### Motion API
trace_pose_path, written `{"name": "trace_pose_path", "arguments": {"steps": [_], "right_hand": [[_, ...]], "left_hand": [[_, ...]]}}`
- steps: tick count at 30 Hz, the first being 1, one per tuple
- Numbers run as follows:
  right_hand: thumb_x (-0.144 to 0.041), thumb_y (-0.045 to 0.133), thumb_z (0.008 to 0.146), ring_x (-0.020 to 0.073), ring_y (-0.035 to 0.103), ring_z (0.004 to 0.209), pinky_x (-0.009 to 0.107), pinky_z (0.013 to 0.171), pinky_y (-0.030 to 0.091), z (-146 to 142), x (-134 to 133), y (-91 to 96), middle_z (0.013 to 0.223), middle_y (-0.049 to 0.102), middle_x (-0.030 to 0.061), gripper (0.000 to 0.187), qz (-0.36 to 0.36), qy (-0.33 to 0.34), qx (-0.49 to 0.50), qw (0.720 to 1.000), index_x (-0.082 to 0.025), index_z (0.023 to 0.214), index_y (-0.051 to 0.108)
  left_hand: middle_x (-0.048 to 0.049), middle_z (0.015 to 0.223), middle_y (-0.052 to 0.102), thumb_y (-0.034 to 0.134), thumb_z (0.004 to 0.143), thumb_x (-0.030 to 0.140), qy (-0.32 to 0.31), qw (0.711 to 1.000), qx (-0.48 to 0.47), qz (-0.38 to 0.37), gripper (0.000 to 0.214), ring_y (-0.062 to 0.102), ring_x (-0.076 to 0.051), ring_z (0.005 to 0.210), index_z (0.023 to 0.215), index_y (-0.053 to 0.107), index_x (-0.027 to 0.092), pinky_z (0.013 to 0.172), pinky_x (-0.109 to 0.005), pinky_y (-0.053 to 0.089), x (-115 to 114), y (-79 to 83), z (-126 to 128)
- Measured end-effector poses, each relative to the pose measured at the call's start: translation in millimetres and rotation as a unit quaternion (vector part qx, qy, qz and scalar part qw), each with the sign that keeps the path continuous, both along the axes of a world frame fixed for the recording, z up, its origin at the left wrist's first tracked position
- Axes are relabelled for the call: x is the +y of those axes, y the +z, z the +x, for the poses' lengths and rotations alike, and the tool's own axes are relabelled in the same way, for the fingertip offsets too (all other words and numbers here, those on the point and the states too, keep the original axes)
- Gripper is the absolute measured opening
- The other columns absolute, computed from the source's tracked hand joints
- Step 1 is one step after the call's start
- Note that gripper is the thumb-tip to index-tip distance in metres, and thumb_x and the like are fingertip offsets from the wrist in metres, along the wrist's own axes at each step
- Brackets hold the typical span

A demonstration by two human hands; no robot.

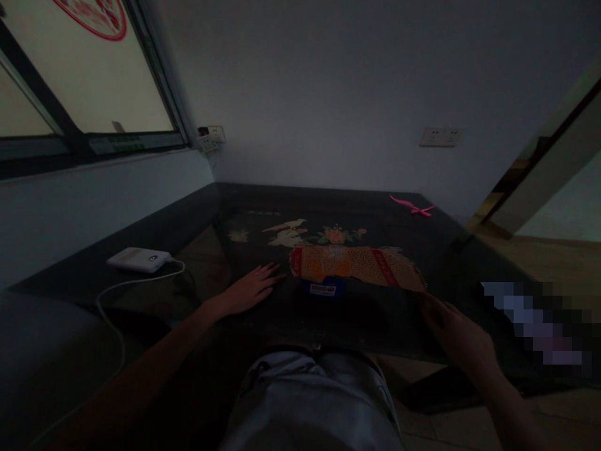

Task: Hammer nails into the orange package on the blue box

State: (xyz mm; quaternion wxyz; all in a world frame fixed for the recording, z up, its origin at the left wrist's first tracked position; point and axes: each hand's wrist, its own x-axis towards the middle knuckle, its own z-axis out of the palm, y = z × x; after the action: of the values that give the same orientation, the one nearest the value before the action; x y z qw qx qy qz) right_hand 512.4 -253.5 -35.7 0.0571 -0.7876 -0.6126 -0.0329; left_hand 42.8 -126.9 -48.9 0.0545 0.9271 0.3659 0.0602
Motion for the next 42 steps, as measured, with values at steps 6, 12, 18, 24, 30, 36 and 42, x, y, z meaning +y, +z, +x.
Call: {"name": "trace_pose_path", "arguments": {"steps": [6,12,18,24,30,36,42], "right_hand": [[-0.045,0.028,0.099,0.0318,0.074,0.083,0.041,0.058,0.057,-2.0,-1.4,1.4,0.125,0.068,0.0092,0.049,0.011,-0.002,-0.004,1.000,-0.029,0.137,0.054],[-0.045,0.028,0.099,0.0320,0.073,0.087,0.042,0.062,0.058,-0.1,-1.0,-0.7,0.129,0.065,0.0085,0.050,0.008,-0.002,-0.004,1.000,-0.027,0.138,0.052],[-0.045,0.028,0.099,0.0313,0.073,0.087,0.040,0.061,0.057,-3.1,-1.5,1.0,0.128,0.066,0.0087,0.050,0.011,-0.006,-0.008,1.000,-0.026,0.139,0.052],[-0.045,0.027,0.099,0.0307,0.074,0.084,0.039,0.058,0.057,-3.2,-1.5,2.8,0.128,0.066,0.0094,0.050,0.013,-0.008,-0.016,1.000,-0.027,0.137,0.054],[-0.046,0.027,0.099,0.0307,0.074,0.083,0.039,0.058,0.056,-2.1,-2.1,1.3,0.125,0.067,0.0090,0.050,0.026,-0.005,-0.020,0.999,-0.027,0.135,0.055],[-0.045,0.032,0.098,0.0303,0.074,0.082,0.039,0.057,0.056,-1.8,-1.5,0.9,0.123,0.068,0.0092,0.047,0.034,0.001,-0.015,0.999,-0.028,0.134,0.056],[-0.044,0.033,0.098,0.0290,0.074,0.080,0.037,0.056,0.056,-1.5,-1.4,1.1,0.121,0.069,0.0093,0.046,0.038,0.005,-0.012,0.999,-0.029,0.133,0.058]], "left_hand": [[-0.0083,0.157,0.023,0.032,0.100,0.034,-0.055,0.998,-0.003,-0.021,0.048,0.019,-0.022,0.146,0.147,0.032,0.024,0.118,-0.047,0.018,-18.0,6.7,11.4],[-0.0076,0.154,0.032,0.035,0.099,0.030,-0.071,0.996,-0.041,-0.022,0.050,0.030,-0.021,0.142,0.148,0.030,0.022,0.117,-0.042,0.026,-30.4,2.9,16.5],[-0.0080,0.152,0.037,0.040,0.098,0.030,-0.089,0.993,-0.068,-0.047,0.047,0.035,-0.022,0.139,0.144,0.037,0.023,0.115,-0.042,0.031,-33.4,6.5,20.3],[-0.0108,0.149,0.040,0.046,0.095,0.030,-0.094,0.991,-0.092,-0.038,0.045,0.037,-0.023,0.138,0.139,0.043,0.022,0.114,-0.045,0.031,-27.6,12.6,35.0],[-0.0097,0.142,0.048,0.046,0.095,0.028,-0.092,0.990,-0.100,-0.034,0.039,0.044,-0.021,0.131,0.133,0.050,0.023,0.112,-0.041,0.035,-23.9,11.0,39.5],[-0.0089,0.131,0.058,0.046,0.094,0.029,-0.067,0.993,-0.101,0.009,0.033,0.053,-0.021,0.122,0.124,0.058,0.022,0.105,-0.040,0.042,-29.0,10.1,36.1],[-0.0088,0.119,0.064,0.047,0.093,0.028,-0.052,0.991,-0.113,0.039,0.029,0.058,-0.021,0.111,0.117,0.062,0.021,0.098,-0.038,0.047,-30.8,9.9,34.3]]}}
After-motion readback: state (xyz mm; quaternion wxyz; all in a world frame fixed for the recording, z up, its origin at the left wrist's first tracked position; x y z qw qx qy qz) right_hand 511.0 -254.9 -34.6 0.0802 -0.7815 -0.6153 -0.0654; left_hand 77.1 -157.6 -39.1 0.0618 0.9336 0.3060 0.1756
